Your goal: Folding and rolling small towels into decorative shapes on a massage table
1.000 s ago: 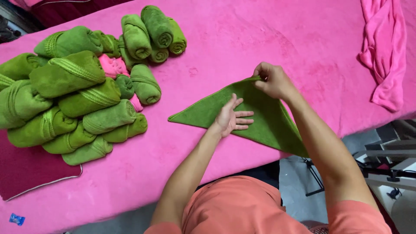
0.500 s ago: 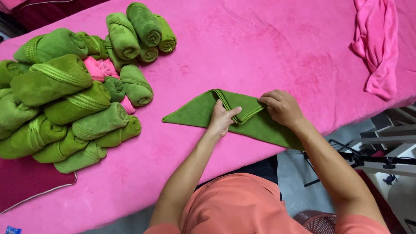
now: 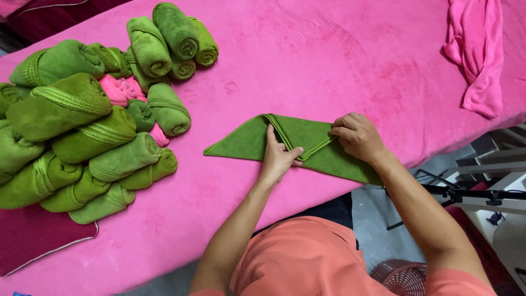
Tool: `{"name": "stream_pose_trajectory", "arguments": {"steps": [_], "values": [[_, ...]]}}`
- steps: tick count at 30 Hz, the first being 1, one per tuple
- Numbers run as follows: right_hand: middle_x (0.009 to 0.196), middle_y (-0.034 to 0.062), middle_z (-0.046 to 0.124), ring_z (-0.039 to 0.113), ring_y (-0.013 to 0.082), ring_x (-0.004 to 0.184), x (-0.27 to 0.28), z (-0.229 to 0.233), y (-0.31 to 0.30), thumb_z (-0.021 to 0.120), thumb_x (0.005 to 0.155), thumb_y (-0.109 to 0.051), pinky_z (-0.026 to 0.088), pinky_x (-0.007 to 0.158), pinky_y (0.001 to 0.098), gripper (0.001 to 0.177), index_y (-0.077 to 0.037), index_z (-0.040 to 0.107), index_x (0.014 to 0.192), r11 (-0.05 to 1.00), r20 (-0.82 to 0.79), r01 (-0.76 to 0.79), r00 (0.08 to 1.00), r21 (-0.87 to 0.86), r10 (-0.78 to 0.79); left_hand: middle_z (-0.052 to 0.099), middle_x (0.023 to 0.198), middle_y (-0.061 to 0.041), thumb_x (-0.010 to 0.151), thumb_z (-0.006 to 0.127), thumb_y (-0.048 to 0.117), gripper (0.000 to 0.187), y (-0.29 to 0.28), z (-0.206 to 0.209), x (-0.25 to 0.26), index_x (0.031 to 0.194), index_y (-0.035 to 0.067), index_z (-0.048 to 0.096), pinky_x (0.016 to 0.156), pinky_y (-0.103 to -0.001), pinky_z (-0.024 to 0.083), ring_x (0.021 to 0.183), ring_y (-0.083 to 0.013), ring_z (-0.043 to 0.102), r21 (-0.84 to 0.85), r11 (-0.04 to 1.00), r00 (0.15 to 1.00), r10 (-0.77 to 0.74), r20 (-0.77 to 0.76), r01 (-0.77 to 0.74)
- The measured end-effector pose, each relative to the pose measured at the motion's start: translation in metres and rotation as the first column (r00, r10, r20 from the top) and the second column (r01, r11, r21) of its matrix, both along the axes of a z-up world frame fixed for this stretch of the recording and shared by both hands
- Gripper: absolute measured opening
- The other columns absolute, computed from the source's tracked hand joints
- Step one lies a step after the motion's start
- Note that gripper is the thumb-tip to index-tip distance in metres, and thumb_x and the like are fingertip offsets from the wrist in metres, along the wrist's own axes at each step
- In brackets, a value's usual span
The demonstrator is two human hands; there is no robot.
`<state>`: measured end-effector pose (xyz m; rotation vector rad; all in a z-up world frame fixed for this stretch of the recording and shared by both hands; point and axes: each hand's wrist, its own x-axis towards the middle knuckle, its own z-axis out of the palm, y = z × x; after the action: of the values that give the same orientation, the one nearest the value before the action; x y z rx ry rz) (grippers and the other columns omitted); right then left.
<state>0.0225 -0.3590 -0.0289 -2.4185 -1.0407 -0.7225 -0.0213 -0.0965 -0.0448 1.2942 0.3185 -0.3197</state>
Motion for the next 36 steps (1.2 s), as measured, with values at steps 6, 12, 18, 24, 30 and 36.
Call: {"name": "stream_pose_trajectory", "arguments": {"steps": [6, 12, 18, 24, 30, 36], "values": [[0.101, 0.0013, 0.069, 0.068, 0.0248, 0.093, -0.011, 0.005, 0.001, 0.074, 0.082, 0.004, 0.050, 0.079, 0.0389, 0.024, -0.016, 0.077, 0.093, 0.999, 0.031, 0.039, 0.999, -0.038, -0.038, 0.064, 0.094, -0.027, 0.085, 0.072, -0.008, 0.118, -0.001, 0.011, -0.005, 0.168, 0.020, -0.007, 0.051, -0.031, 0.068, 0.054, -0.0289, 0.073, 0.129, 0.992, 0.998, -0.020, 0.052, 0.013], [0.106, 0.0003, 0.071, 0.068, 0.0238, 0.099, -0.023, 0.007, 0.009, 0.069, 0.084, -0.001, 0.048, 0.082, 0.0380, 0.024, -0.019, 0.077, 0.097, 0.987, 0.071, 0.140, 0.988, -0.085, -0.134, 0.067, 0.092, -0.022, 0.083, 0.074, -0.004, 0.120, 0.000, 0.034, -0.009, 0.168, 0.020, -0.006, 0.050, -0.028, 0.066, 0.055, -0.0256, 0.074, 0.240, 0.970, 0.998, -0.057, 0.038, 0.046], [0.125, 0.0032, 0.072, 0.067, 0.0269, 0.120, -0.055, 0.009, 0.029, 0.068, 0.075, -0.004, 0.047, 0.098, 0.0413, 0.041, -0.019, 0.076, 0.112, 0.960, 0.053, 0.272, 0.962, -0.071, -0.269, 0.069, 0.093, -0.022, 0.083, 0.076, -0.003, 0.121, 0.001, 0.035, -0.009, 0.169, 0.020, -0.006, 0.050, -0.028, 0.066, 0.056, -0.0261, 0.075, 0.342, 0.937, 0.996, -0.087, 0.028, 0.072], [0.151, 0.0157, 0.061, 0.053, 0.0349, 0.145, -0.085, 0.003, 0.070, 0.062, 0.087, -0.012, 0.025, 0.127, 0.0507, 0.053, -0.009, 0.065, 0.139, 0.988, -0.217, 0.125, 0.971, 0.085, -0.104, 0.069, 0.096, -0.024, 0.085, 0.074, -0.004, 0.119, -0.002, 0.052, -0.012, 0.169, 0.015, -0.008, 0.053, -0.029, 0.065, 0.060, -0.0269, 0.075, 0.398, 0.913, 0.994, -0.107, 0.025, 0.089], [0.151, 0.0155, 0.060, 0.052, 0.0342, 0.145, -0.083, 0.013, 0.101, 0.059, 0.096, -0.016, 0.018, 0.129, 0.0494, 0.044, -0.007, 0.065, 0.138, 0.983, -0.229, 0.090, 0.972, 0.158, -0.052, 0.069, 0.096, -0.019, 0.084, 0.072, -0.004, 0.117, 0.005, 0.025, -0.010, 0.169, 0.019, -0.005, 0.054, -0.031, 0.065, 0.068, -0.0274, 0.077, 0.442, 0.894, 0.994, -0.107, 0.036, 0.080], [0.149, 0.0157, 0.062, 0.052, 0.0358, 0.145, -0.067, 0.006, 0.090, 0.061, 0.098, -0.015, 0.022, 0.128, 0.0513, 0.042, -0.008, 0.066, 0.139, 0.990, -0.225, 0.100, 0.972, 0.104, -0.074, 0.071, 0.093, -0.021, 0.082, 0.072, -0.005, 0.118, 0.001, 0.031, -0.011, 0.169, 0.018, -0.005, 0.051, -0.027, 0.065, 0.057, -0.0254, 0.075, 0.405, 0.912, 0.995, -0.091, 0.045, 0.065]]}}
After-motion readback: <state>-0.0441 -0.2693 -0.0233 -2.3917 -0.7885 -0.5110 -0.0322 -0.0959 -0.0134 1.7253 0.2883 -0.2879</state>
